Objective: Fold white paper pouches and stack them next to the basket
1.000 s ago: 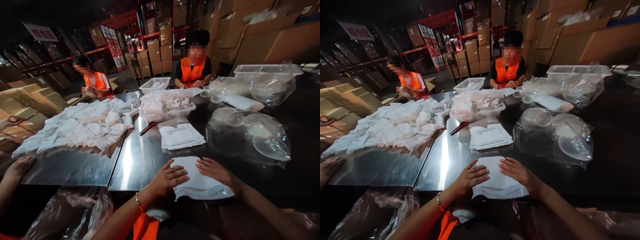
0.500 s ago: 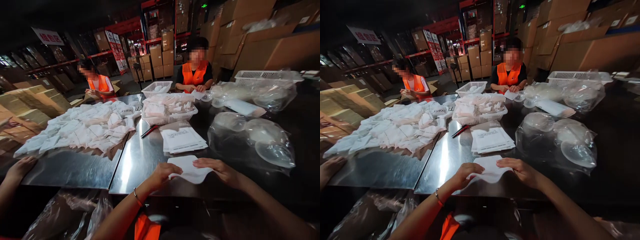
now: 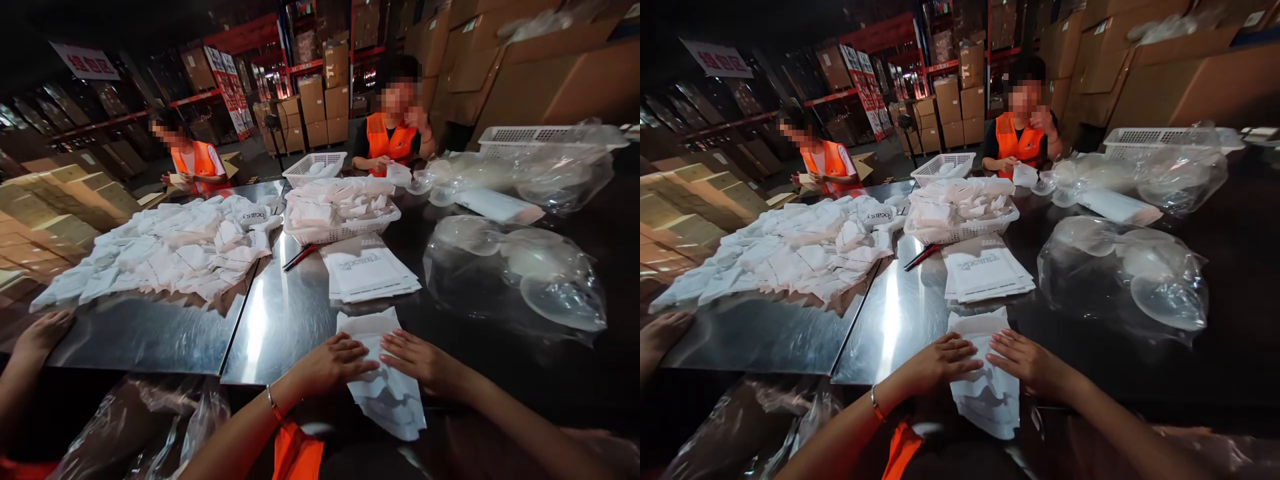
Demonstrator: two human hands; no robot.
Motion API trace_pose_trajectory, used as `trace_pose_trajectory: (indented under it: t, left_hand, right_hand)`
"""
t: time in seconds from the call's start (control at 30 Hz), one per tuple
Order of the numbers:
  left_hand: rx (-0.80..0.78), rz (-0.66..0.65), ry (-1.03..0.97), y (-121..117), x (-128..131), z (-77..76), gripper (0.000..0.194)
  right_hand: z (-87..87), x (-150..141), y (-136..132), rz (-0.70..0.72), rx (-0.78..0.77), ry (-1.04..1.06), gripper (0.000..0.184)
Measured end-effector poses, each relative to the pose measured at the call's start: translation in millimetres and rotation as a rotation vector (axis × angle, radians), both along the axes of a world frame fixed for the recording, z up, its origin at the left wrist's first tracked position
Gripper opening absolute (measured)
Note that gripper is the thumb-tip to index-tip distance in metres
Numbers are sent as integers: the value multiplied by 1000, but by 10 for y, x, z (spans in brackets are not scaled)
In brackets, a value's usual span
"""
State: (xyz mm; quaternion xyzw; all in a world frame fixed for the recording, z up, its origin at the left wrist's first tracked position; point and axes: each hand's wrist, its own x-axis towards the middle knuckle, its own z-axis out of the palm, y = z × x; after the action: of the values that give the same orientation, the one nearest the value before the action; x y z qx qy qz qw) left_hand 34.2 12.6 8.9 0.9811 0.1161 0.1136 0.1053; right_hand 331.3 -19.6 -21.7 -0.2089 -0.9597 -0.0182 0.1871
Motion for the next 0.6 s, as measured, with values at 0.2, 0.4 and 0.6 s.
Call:
trace_pose_trajectory:
  t: [0.2, 0.4, 0.6]
  left_hand:
    - [-231, -11, -113, -46, -45, 12, 33]
    - [-521, 206, -546, -227, -32, -14, 37]
    - [-609, 803, -726, -333, 153, -166, 56]
  right_hand:
    - [41, 68, -86, 78, -90, 60, 43]
    - [71, 133, -226, -251, -640, 464, 35]
    - [172, -77, -266, -702, -897, 754, 60]
